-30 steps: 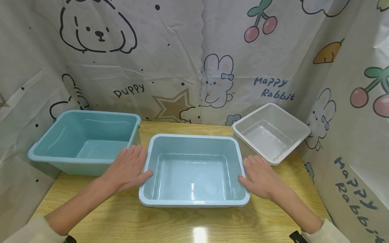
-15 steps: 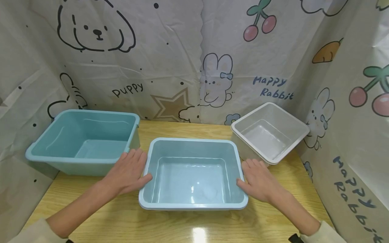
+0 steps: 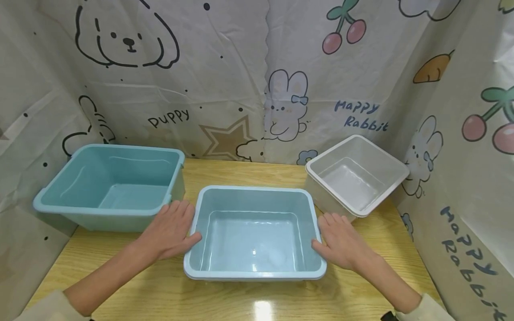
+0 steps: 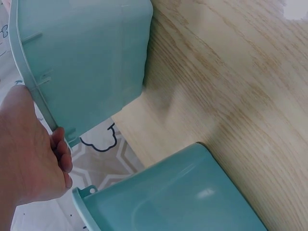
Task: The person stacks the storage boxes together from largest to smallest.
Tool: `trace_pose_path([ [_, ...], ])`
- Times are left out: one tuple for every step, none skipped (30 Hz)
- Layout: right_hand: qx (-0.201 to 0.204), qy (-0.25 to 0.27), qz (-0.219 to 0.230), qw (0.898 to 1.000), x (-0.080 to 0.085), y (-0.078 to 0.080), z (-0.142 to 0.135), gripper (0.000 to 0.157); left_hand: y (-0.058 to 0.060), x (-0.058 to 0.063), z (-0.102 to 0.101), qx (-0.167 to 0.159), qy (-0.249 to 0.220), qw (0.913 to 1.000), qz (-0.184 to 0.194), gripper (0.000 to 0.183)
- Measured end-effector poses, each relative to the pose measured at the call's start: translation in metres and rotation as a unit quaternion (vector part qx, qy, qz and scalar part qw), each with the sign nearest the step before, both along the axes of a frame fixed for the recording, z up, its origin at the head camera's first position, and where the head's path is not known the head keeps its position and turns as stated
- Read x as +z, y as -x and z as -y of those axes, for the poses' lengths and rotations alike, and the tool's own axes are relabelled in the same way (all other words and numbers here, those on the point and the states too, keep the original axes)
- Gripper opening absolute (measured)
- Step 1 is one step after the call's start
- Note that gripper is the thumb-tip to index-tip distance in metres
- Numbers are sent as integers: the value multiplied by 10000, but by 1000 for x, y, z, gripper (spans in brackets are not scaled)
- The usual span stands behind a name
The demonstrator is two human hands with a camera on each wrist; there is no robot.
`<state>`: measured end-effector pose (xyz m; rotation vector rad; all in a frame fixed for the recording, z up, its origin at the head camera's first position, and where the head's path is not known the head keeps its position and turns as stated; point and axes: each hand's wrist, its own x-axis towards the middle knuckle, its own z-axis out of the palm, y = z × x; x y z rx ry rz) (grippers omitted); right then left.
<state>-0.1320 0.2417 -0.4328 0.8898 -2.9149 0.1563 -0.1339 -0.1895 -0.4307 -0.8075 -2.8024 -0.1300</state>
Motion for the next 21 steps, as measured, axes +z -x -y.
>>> trace_pose_path([
  [6, 3, -6, 10000, -1, 0, 0, 25, 0, 0, 0, 0, 2, 10000, 7, 33],
  [11, 6, -10, 10000, -1, 0, 0, 25, 0, 0, 0, 5, 4, 10000, 18, 33],
  [18, 5, -21, 10000, -2, 0, 0, 26, -1, 0, 0, 14, 3, 10000, 29, 33],
  [21, 11, -29, 10000, -2, 0, 0, 26, 0, -1, 0, 18, 15, 10000, 36, 34],
  [22, 18, -38, 10000, -3, 0, 0, 26, -1, -1, 0, 27, 25, 10000, 45, 34],
  [22, 22, -45, 10000, -3, 0, 0, 26, -1, -1, 0, 32, 36, 10000, 48, 34],
  [20, 25, -55, 10000, -4, 0, 0, 26, -1, -1, 0, 34, 42, 10000, 46, 34],
  [18, 22, -64, 10000, -4, 0, 0, 26, -1, -1, 0, 35, 50, 10000, 43, 34],
  [15, 22, -73, 10000, -4, 0, 0, 26, 0, -2, 0, 33, 57, 10000, 38, 34],
  [11, 25, -74, 10000, -5, 0, 0, 26, 0, -2, 0, 29, 65, 10000, 33, 34],
  [6, 28, -74, 10000, -5, 0, 0, 26, 0, -2, 0, 30, 67, 10000, 35, 34],
  [0, 32, -74, 10000, -6, -1, 0, 26, 0, -3, 0, 28, 72, 10000, 32, 35],
  [-3, 45, -68, 10000, -6, -1, 0, 26, 0, -3, 0, 31, 75, 10000, 36, 35],
  [-5, 63, -61, 10000, -7, -1, 0, 26, 0, -3, 0, 39, 83, 9999, 45, 35],
  [-10, 77, -58, 10000, -7, -1, 0, 26, -1, -4, 0, 46, 91, 9999, 54, 35],
  [-15, 92, -57, 9999, -8, -2, 0, 26, -1, -4, 0, 55, 96, 9999, 62, 35],
  [-23, 107, -59, 9999, -8, -2, 0, 26, -1, -4, 0, 65, 101, 9999, 74, 34],
  [-30, 119, -61, 9999, -8, -2, 0, 26, -2, -5, 0, 76, 109, 9999, 84, 34],
  [-36, 131, -61, 9999, -9, -2, 0, 26, -2, -5, 0, 84, 111, 9999, 98, 34],
  [-40, 137, -69, 9999, -9, -3, 0, 26, -2, -5, 0, 92, 115, 9998, 106, 34],
  [-42, 142, -70, 9999, -9, -3, 0, 26, -2, -6, 0, 100, 114, 9998, 120, 34],
])
